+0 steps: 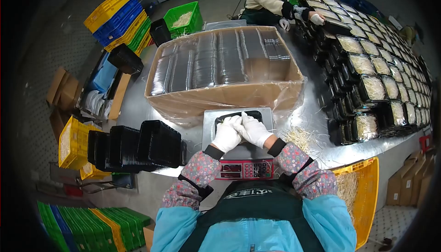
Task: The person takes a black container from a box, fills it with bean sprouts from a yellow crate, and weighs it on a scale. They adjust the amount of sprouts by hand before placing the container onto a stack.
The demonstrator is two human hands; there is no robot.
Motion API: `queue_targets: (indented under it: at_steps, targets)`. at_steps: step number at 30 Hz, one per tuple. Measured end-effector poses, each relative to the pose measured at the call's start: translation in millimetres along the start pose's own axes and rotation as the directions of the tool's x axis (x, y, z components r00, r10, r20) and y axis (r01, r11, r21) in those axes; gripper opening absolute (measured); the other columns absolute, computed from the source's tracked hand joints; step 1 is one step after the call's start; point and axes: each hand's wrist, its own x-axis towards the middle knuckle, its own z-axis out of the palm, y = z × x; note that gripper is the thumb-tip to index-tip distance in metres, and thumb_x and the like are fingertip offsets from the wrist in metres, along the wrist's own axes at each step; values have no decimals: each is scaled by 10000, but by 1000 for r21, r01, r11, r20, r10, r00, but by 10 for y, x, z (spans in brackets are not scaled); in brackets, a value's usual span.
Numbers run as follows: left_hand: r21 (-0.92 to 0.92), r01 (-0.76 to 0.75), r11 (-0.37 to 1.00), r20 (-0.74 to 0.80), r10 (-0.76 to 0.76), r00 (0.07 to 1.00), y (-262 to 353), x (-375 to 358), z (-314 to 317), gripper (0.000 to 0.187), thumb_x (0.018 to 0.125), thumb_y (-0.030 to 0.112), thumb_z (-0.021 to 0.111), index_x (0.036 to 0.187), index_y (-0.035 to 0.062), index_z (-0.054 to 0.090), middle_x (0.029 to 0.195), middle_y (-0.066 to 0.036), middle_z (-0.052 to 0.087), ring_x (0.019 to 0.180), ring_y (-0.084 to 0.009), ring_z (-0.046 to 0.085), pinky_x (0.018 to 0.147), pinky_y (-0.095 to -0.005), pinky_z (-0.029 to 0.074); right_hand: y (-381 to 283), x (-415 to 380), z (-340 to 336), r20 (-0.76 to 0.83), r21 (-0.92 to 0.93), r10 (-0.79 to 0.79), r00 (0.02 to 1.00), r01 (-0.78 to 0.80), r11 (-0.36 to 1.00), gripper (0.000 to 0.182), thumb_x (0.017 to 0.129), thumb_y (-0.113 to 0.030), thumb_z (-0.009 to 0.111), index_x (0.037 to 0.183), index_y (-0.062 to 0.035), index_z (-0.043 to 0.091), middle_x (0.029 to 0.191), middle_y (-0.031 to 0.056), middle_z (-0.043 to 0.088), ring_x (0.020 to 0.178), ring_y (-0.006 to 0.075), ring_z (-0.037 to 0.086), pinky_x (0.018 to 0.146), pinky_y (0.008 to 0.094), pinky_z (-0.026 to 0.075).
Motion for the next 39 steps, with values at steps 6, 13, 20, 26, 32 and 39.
queue_targets:
  at_steps: [6,13,20,26,32,39]
  targets:
    - [51,-3,999,-140,10,990,-185,-272,-242,439,919,333,578,1233,27,588,1191,-130,619,1049,-312,582,859,-451,469,396,-109,-399,-593,300,-55,803,284,911,468,997,-245,528,1405,-23,468,1155,219,652,1057,376,629,904,400,505]
    - [175,29,984,-154,-2,988,-150,-365,-297,482,911,317,600,1302,38,550,1197,-127,623,1067,-299,584,946,-511,376,688,-677,128,21,-410,-365,931,341,846,648,943,-499,507,1476,-145,401,1548,117,357,1453,323,279,1169,604,148]
    - [271,54,961,-134,-18,991,-81,-337,-276,517,912,309,594,1344,35,517,1246,-146,596,1100,-318,566,1000,-555,335,1082,-159,-969,-308,-313,-97,946,-5,950,351,915,-418,586,863,-101,728,877,139,703,775,332,674,718,431,533]
    - [94,34,995,-86,-26,996,74,-176,-150,526,920,331,585,1352,40,510,1248,-144,578,1134,-321,528,970,-476,387,448,1012,-1137,-424,-143,-196,884,148,979,353,910,-386,617,1030,-73,724,1011,174,692,951,345,657,836,432,518]
    - [0,41,999,-87,-41,995,136,-126,-149,561,906,357,618,1350,32,509,1270,-162,572,1154,-326,533,988,-454,397,821,1876,-772,-71,276,142,987,-117,954,273,824,-243,744,982,-20,737,871,154,730,835,241,691,817,346,516]
    - [-370,86,925,-314,-211,926,109,-240,-333,492,882,260,672,1296,16,566,1261,-182,596,1160,-352,560,1014,-414,431,818,1665,-987,-174,343,27,984,35,939,114,799,-164,758,813,-57,723,757,59,703,701,122,637,703,289,512]
